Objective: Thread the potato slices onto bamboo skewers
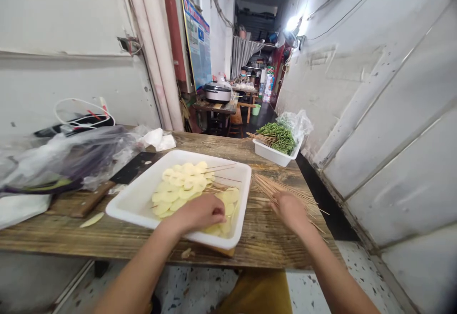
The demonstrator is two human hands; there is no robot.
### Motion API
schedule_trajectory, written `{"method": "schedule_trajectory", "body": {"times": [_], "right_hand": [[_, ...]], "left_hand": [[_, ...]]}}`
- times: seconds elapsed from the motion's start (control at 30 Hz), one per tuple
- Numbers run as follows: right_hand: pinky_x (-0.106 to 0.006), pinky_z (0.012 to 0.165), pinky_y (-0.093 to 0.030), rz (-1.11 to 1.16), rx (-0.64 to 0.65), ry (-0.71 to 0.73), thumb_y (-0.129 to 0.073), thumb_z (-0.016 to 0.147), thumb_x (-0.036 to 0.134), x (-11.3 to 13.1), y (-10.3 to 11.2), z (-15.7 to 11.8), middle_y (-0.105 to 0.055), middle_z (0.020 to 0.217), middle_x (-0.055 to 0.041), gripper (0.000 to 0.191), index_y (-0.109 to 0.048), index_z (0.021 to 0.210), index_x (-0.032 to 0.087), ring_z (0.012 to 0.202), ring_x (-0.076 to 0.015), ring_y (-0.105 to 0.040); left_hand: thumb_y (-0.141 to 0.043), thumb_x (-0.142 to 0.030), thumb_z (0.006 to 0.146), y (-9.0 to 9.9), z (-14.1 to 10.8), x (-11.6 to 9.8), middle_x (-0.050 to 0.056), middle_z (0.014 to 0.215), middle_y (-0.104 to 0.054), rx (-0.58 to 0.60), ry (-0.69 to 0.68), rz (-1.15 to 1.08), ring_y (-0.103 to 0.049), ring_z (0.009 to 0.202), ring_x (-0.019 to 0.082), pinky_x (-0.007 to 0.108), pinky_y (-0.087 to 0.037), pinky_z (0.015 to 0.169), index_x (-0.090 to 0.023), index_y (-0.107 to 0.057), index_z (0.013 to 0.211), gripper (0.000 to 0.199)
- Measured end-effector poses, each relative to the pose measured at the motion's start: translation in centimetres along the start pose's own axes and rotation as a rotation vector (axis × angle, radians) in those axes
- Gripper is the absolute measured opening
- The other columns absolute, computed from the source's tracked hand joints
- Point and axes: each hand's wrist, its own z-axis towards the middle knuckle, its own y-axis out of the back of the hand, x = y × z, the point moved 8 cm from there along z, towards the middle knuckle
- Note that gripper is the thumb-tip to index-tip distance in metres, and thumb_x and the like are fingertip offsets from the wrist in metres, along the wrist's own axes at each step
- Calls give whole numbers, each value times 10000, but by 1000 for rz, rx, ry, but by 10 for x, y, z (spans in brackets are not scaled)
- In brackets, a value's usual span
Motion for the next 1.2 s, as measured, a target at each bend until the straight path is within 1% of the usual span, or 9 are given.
{"method": "schedule_trajectory", "body": {"times": [0.13, 0.2, 0.37, 0.5, 0.57, 0.73, 0.97, 1.1, 1.2], "right_hand": [[-280, 702, -366, -49, 32, -71, -595, 809, 266, -14, -36, -18, -640, 901, -131, 156, -658, 851, 130, 894, -243, -559], [-275, 712, -363, -65, 27, -105, -550, 838, 230, -19, -43, -20, -636, 887, -118, 144, -650, 817, 128, 879, -228, -557], [-273, 726, -355, -70, -1, -131, -476, 883, 226, -30, -45, -16, -623, 929, -114, 178, -626, 870, 130, 905, -222, -542], [-268, 679, -347, -53, 3, -118, -480, 872, 187, -36, -49, -14, -639, 865, -106, 170, -630, 812, 131, 834, -210, -560], [-261, 667, -345, -38, 12, -110, -485, 866, 168, -38, -51, -13, -646, 821, -96, 174, -631, 779, 132, 800, -200, -569], [-248, 634, -336, 9, -2, -116, -505, 872, 223, -44, -48, -14, -647, 790, -64, 188, -633, 752, 156, 778, -186, -580], [-244, 610, -350, 110, -98, -112, -416, 908, 209, -49, -44, -15, -632, 760, -69, 275, -630, 745, 152, 723, -170, -576], [-285, 663, -414, 264, -349, -165, -376, 903, 230, -53, -20, -24, -638, 858, -116, 269, -624, 866, 131, 773, -204, -589], [-279, 602, -452, 602, -423, -157, -399, 895, 296, -40, 6, -36, -646, 819, -93, 263, -602, 951, 137, 653, -173, -597]], "left_hand": [[-720, -200, 481, 8, 5, 19, 63, 676, -619, -84, 176, 573, -591, 797, 280, 318, -394, 686, -215, -633, 572, 126], [-723, -306, 497, 5, 7, 19, 95, 868, -659, 8, 164, 840, -590, 859, 301, 343, -400, 706, -213, -675, 790, 310], [-648, -338, 576, -13, 3, 19, 44, 832, -665, 274, 111, 927, -599, 778, 237, 291, -384, 620, -230, -642, 808, 255], [-661, -475, 531, 3, 2, 18, 86, 831, -659, 101, 218, 1055, -594, 757, 274, 319, -371, 596, -197, -617, 785, 379], [-673, -508, 497, 8, -1, 22, 110, 818, -658, 105, 310, 1097, -594, 753, 296, 330, -365, 588, -179, -617, 765, 428], [-709, -391, 472, 3, -1, 28, 59, 829, -651, 219, 292, 963, -584, 737, 252, 290, -336, 562, -211, -609, 837, 420], [-671, -274, 512, 2, 4, 24, 0, 692, -590, 142, 139, 839, -521, 635, 184, 251, -268, 515, -212, -541, 649, 199], [-606, -321, 633, 4, 2, 10, -24, 586, -558, 140, 79, 470, -532, 593, 163, 233, -324, 530, -203, -539, 647, 136], [-598, -404, 686, 10, -1, 7, -15, 598, -595, 111, 127, 148, -577, 616, 170, 239, -401, 566, -195, -588, 762, 222]]}}
